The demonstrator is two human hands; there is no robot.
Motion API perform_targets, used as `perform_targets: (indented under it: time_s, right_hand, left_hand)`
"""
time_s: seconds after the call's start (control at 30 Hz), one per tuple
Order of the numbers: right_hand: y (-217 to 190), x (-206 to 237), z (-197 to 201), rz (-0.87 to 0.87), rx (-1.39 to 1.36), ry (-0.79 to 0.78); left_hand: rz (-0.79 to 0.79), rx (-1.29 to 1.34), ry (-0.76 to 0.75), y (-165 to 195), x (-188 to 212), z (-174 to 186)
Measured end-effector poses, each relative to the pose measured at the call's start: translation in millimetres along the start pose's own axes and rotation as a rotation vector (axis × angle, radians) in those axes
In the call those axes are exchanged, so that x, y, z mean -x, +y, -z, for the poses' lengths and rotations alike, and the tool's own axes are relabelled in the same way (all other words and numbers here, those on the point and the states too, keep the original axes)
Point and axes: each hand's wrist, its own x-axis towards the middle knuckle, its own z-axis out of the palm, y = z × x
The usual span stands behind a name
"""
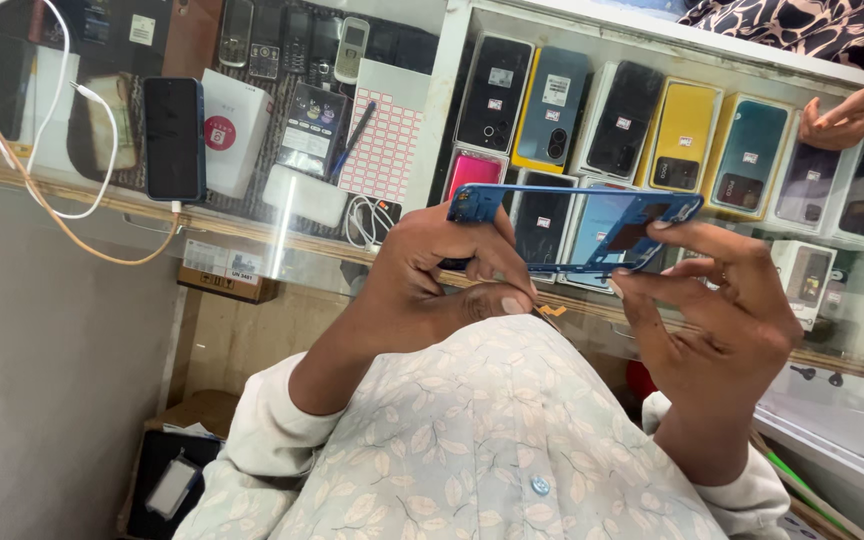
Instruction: The person disassembles a smartphone by removing the back cover and using a screwdriver to detach internal components. They then use a soldering iron to work on the motherboard and battery area, manipulating ribbon cables and connectors.
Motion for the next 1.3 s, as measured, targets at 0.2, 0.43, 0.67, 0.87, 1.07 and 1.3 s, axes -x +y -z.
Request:
perform_targets:
  time_s: [0.2, 0.43, 0.67, 0.87, 1.07, 1.3]
  right_hand:
    - [-3, 10, 1, 0.117, 0.173, 0.041]
    - [-2, 12, 2, 0.159, 0.227, 0.029]
    - [-2, 13, 1, 0.254, 0.348, 0.016]
    - [4, 8, -7, 0.387, 0.365, 0.084]
    - [14, 10, -8, 0.423, 0.41, 0.092]
    - [23, 14, -13, 0.272, 0.278, 0.097]
  left_hand:
    - [-0.011, -0.039, 0.003, 6, 1, -2]
    - [-0.025, -0.021, -0.005, 6, 3, -5]
    - [-0.038, -0.05, 0.007, 6, 4, -5]
    - [-0.044, 0.004, 0.017, 5, 4, -3]
    - [-0.027, 0.056, 0.035, 0, 8, -4]
    - [-0.035, 0.091, 0.035, -3, 9, -5]
